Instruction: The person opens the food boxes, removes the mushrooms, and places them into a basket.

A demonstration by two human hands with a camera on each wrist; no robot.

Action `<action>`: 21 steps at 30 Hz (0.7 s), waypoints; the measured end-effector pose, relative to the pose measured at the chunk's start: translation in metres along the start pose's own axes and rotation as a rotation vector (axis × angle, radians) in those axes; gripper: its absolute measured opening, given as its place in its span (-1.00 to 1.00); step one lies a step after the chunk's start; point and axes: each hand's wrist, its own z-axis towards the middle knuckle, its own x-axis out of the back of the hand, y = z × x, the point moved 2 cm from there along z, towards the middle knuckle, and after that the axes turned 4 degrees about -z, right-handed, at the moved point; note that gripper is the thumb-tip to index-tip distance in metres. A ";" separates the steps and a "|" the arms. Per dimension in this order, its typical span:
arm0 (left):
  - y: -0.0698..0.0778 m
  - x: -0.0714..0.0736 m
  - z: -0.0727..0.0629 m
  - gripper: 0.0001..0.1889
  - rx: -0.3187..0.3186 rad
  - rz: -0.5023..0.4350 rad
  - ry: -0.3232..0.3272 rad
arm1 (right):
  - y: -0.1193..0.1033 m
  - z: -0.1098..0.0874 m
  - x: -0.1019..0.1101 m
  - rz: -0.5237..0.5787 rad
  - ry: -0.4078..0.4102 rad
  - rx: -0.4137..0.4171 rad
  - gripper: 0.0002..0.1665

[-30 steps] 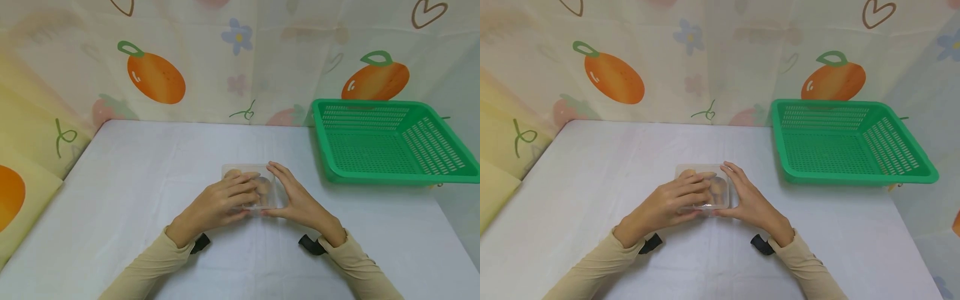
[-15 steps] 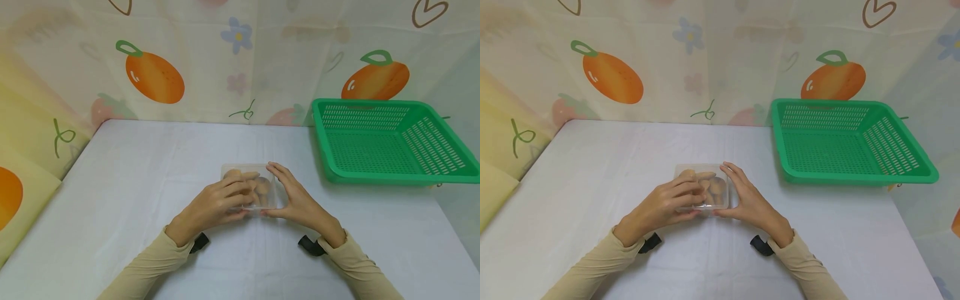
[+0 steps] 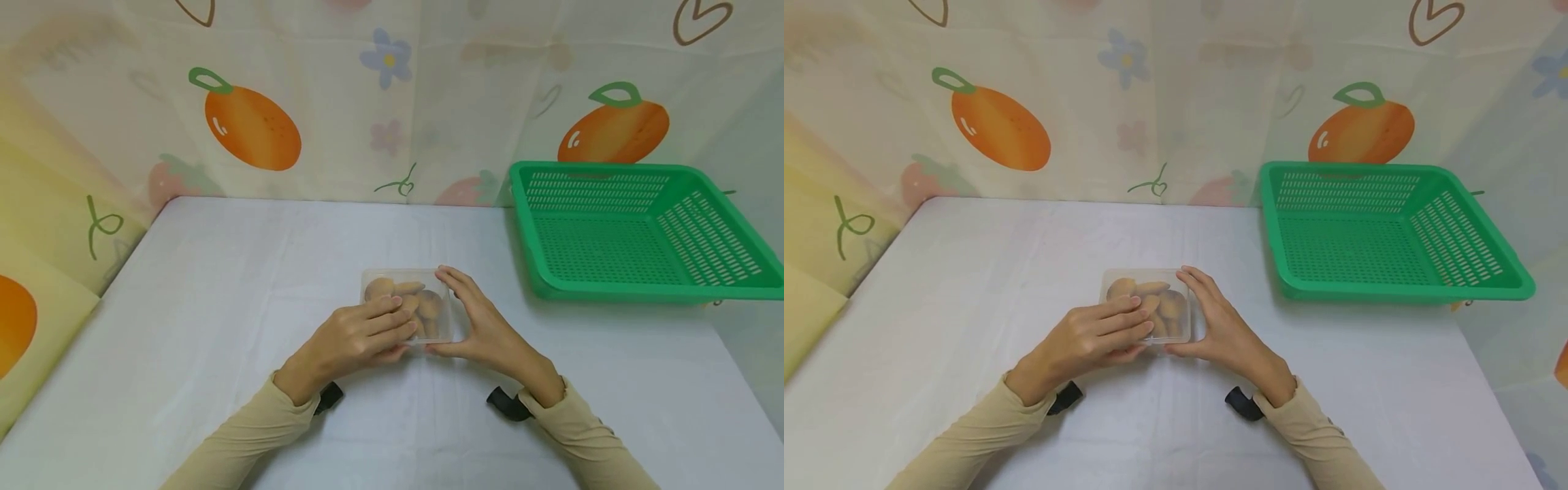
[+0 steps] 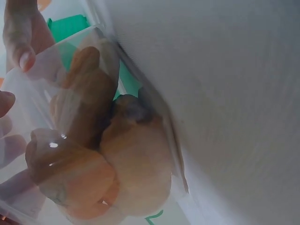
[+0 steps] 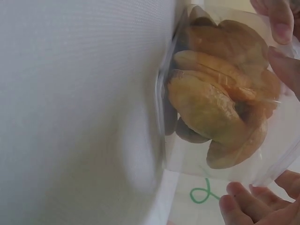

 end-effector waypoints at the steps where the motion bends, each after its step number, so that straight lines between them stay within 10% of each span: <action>1: 0.000 0.000 0.000 -0.72 -0.006 0.005 0.001 | 0.000 0.000 0.000 0.001 -0.001 -0.003 0.28; 21: -0.003 0.003 0.003 -0.77 0.101 -0.177 0.070 | 0.001 0.000 0.000 0.023 -0.036 -0.063 0.30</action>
